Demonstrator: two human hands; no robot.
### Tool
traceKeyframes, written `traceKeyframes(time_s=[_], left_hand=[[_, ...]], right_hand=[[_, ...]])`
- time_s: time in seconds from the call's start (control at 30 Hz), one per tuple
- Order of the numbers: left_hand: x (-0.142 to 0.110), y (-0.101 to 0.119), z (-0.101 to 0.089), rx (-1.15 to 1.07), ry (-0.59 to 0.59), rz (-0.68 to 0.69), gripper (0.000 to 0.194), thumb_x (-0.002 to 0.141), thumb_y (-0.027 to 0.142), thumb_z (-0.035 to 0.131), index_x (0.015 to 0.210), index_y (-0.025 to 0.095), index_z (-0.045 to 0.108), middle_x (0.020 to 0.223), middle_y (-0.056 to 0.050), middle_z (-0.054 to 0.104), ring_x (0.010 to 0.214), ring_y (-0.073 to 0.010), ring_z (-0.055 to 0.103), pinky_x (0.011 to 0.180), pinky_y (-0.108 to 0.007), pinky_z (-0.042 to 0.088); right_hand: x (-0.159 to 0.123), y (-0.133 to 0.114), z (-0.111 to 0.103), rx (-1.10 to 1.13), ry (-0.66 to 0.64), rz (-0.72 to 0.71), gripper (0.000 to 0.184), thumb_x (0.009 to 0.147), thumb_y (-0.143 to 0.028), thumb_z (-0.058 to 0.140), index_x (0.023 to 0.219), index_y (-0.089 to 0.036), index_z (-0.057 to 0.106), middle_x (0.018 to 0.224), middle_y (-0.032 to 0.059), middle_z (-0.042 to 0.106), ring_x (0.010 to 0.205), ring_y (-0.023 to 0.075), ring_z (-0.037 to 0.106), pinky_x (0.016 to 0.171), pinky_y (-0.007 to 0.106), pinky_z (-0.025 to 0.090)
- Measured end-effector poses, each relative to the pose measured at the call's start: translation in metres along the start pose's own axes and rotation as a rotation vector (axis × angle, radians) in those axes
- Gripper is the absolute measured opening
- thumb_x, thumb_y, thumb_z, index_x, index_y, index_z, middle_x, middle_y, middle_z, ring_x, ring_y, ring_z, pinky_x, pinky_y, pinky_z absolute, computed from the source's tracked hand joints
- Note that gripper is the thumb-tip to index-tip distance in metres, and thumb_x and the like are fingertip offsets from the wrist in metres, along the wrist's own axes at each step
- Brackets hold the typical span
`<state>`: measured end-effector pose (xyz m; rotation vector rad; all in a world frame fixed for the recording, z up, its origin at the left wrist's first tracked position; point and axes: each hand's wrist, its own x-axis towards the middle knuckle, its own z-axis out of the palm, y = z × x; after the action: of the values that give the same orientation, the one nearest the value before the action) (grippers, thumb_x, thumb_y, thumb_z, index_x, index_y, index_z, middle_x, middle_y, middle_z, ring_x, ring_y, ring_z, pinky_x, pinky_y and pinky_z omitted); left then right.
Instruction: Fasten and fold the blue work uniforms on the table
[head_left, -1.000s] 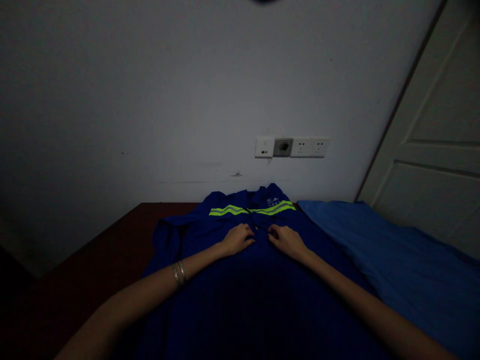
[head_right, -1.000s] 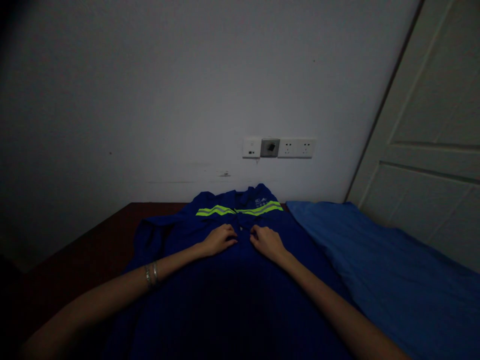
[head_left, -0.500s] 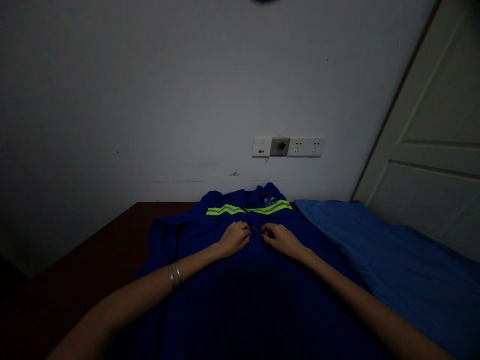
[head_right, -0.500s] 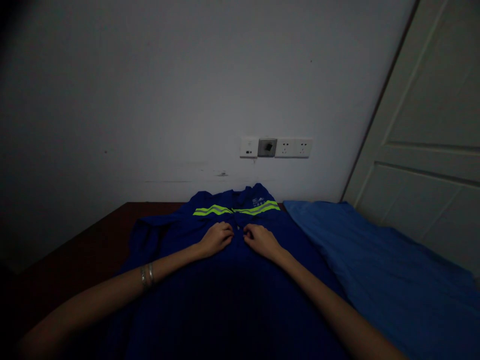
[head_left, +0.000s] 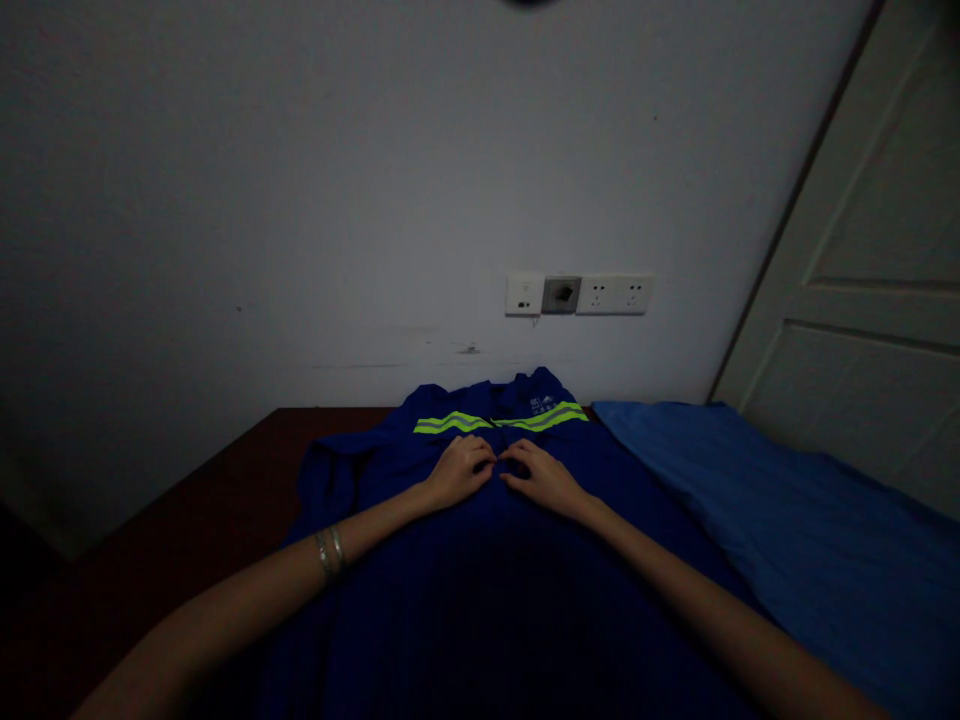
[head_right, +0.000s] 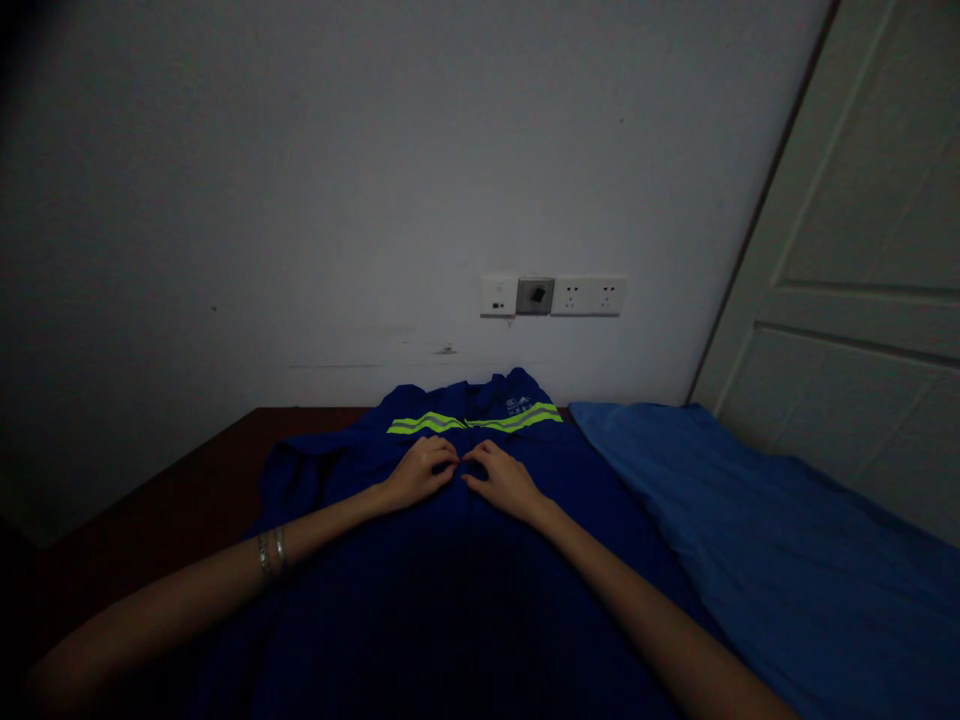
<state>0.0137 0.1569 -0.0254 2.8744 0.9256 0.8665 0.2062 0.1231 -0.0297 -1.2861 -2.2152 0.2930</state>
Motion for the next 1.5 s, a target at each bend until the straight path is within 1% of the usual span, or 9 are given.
traceKeyframes(time_s=[0.27,0.53,0.67,0.87,1.03,1.1,1.23,1.37,1.5], left_hand=[[-0.004,-0.005,-0.001,-0.038,0.021,0.018,0.014,0.082,0.018,0.05,0.088,0.017,0.062,0.093,-0.005,0.064,0.089,-0.0165,0.055,0.08,-0.031,0.037],[-0.004,-0.006,-0.004,-0.108,0.015,-0.046,0.013,0.08,0.02,0.052,0.09,0.018,0.06,0.095,-0.005,0.062,0.093,-0.0175,0.053,0.084,-0.032,0.038],[-0.004,-0.008,-0.001,-0.189,0.005,-0.074,0.025,0.077,0.025,0.06,0.102,0.019,0.06,0.105,-0.006,0.062,0.101,-0.0189,0.052,0.089,-0.033,0.038],[-0.004,-0.01,0.006,-0.228,-0.018,-0.132,0.017,0.08,0.018,0.056,0.093,0.018,0.067,0.097,-0.005,0.068,0.094,-0.0172,0.058,0.087,-0.031,0.04],[-0.005,-0.011,0.009,-0.236,-0.035,-0.13,0.019,0.08,0.018,0.055,0.095,0.02,0.067,0.099,-0.003,0.069,0.096,-0.017,0.059,0.089,-0.031,0.04],[-0.005,-0.012,0.009,-0.234,-0.036,-0.136,0.02,0.081,0.018,0.055,0.096,0.02,0.067,0.1,-0.003,0.069,0.096,-0.0171,0.06,0.089,-0.03,0.04],[-0.007,-0.015,0.009,-0.234,-0.024,-0.126,0.02,0.081,0.02,0.054,0.096,0.02,0.068,0.097,-0.004,0.069,0.093,-0.0172,0.061,0.088,-0.03,0.042],[-0.008,-0.015,0.007,-0.251,-0.008,-0.164,0.02,0.079,0.019,0.055,0.094,0.019,0.069,0.097,-0.003,0.07,0.092,-0.0174,0.061,0.086,-0.03,0.043],[-0.008,-0.014,0.006,-0.326,0.014,-0.266,0.022,0.077,0.018,0.056,0.095,0.018,0.068,0.097,-0.004,0.069,0.089,-0.0166,0.062,0.084,-0.028,0.045]], right_hand=[[0.008,0.006,0.01,0.041,0.142,0.025,0.019,0.072,-0.028,0.063,0.09,-0.021,0.064,0.109,0.0052,0.052,0.103,0.0183,0.049,0.084,0.031,0.043],[0.017,0.011,0.017,0.186,0.171,-0.003,0.006,0.072,-0.019,0.061,0.074,-0.019,0.067,0.105,0.0056,0.052,0.104,0.0184,0.05,0.09,0.033,0.04],[0.019,0.009,0.018,0.227,0.191,0.016,0.008,0.073,-0.02,0.06,0.073,-0.019,0.068,0.102,0.0057,0.052,0.1,0.0183,0.052,0.087,0.033,0.042],[0.015,0.009,0.013,0.235,0.203,0.032,0.012,0.072,-0.024,0.06,0.08,-0.02,0.069,0.102,0.0056,0.054,0.098,0.0176,0.053,0.088,0.031,0.041],[0.006,0.023,0.0,0.139,0.282,0.213,0.016,0.074,-0.024,0.055,0.086,-0.019,0.064,0.093,0.004,0.06,0.089,0.0163,0.055,0.082,0.029,0.042],[0.003,0.028,-0.003,0.103,0.246,0.321,0.017,0.074,-0.024,0.052,0.088,-0.019,0.061,0.085,0.0028,0.062,0.079,0.0151,0.057,0.073,0.026,0.043],[-0.001,0.026,-0.003,0.028,0.05,0.479,0.021,0.077,-0.035,0.051,0.077,-0.018,0.062,0.071,0.0039,0.066,0.064,0.0151,0.059,0.057,0.023,0.039],[-0.001,0.02,0.001,-0.095,-0.005,0.466,0.028,0.079,-0.039,0.049,0.067,-0.018,0.063,0.071,0.0068,0.068,0.069,0.0177,0.063,0.057,0.024,0.036],[0.001,0.02,0.003,-0.137,-0.043,0.494,0.032,0.079,-0.044,0.049,0.067,-0.017,0.063,0.071,0.0081,0.067,0.069,0.0191,0.063,0.057,0.025,0.036]])
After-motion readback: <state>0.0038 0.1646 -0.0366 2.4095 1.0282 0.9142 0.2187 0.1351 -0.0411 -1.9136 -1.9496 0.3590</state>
